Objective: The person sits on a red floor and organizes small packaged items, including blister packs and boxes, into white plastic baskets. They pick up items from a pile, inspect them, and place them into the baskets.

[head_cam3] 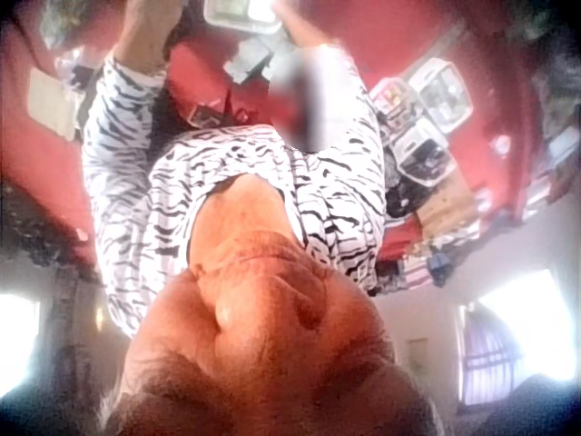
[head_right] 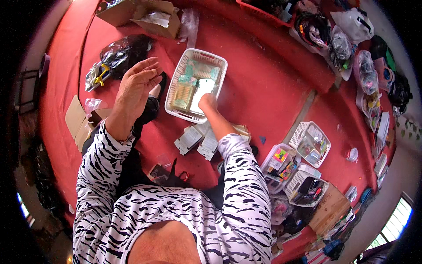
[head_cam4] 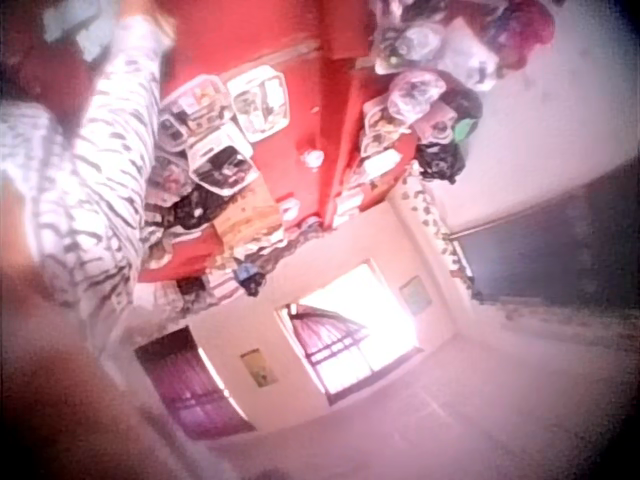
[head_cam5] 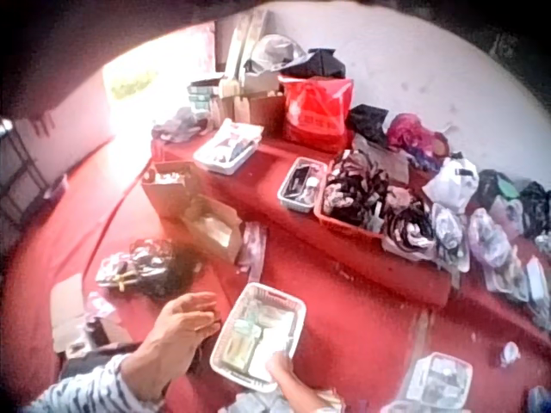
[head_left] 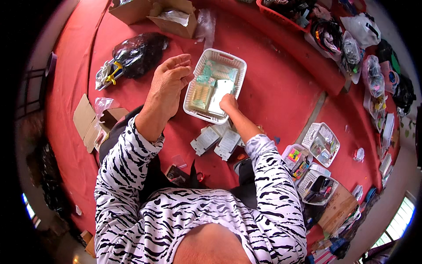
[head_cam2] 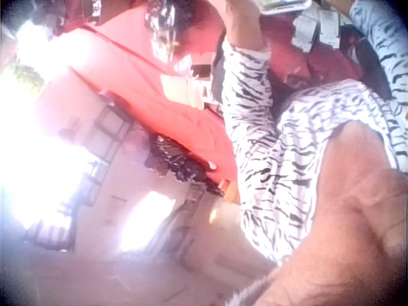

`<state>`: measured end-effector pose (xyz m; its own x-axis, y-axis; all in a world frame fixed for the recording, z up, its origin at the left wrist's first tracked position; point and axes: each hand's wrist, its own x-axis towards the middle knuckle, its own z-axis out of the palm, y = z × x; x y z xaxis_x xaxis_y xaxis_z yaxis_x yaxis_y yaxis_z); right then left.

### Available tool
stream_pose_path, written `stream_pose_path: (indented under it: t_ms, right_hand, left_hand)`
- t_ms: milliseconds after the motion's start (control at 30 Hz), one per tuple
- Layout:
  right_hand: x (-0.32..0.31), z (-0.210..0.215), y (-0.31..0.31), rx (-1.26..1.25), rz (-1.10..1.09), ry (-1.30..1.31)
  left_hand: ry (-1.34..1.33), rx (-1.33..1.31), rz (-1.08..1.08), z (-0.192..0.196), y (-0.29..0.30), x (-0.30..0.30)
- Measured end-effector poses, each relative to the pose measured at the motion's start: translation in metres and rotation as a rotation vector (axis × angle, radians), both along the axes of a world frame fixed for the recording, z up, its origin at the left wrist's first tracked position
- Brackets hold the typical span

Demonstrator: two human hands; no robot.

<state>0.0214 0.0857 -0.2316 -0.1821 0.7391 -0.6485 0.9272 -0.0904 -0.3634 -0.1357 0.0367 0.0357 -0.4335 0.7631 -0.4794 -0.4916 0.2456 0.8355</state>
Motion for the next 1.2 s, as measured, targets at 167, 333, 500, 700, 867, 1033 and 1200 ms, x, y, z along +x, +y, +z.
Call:
stream_pose_path:
  t_ms: [167,333,500,700,867,1033,1200]
  right_hand:
    - [-0.005,0.013,0.016,0.049,0.256,-0.184]
    - [-0.007,0.023,0.015,0.136,0.467,-0.215]
    - [-0.014,-0.021,-0.009,0.236,0.522,-0.249]
    - [-0.022,-0.013,-0.023,-0.023,0.286,-0.107]
    - [-0.003,-0.041,-0.008,-0.171,0.079,0.066]
    - [-0.003,-0.056,0.015,-0.373,0.162,0.146]
    - [-0.04,0.008,0.001,0.126,0.395,0.171]
  left_hand:
    - [-0.028,-0.034,-0.121,0.008,0.003,0.01]
    - [-0.023,-0.043,-0.15,0.004,0.0,0.008]
    - [-0.029,-0.04,-0.181,0.005,0.005,0.014]
    - [-0.04,-0.074,-0.213,-0.004,-0.004,0.013]
    - [-0.057,-0.05,-0.287,-0.001,0.001,0.023]
    - [-0.048,-0.042,-0.323,-0.004,0.003,0.018]
    - [-0.073,-0.043,-0.318,-0.007,-0.001,0.013]
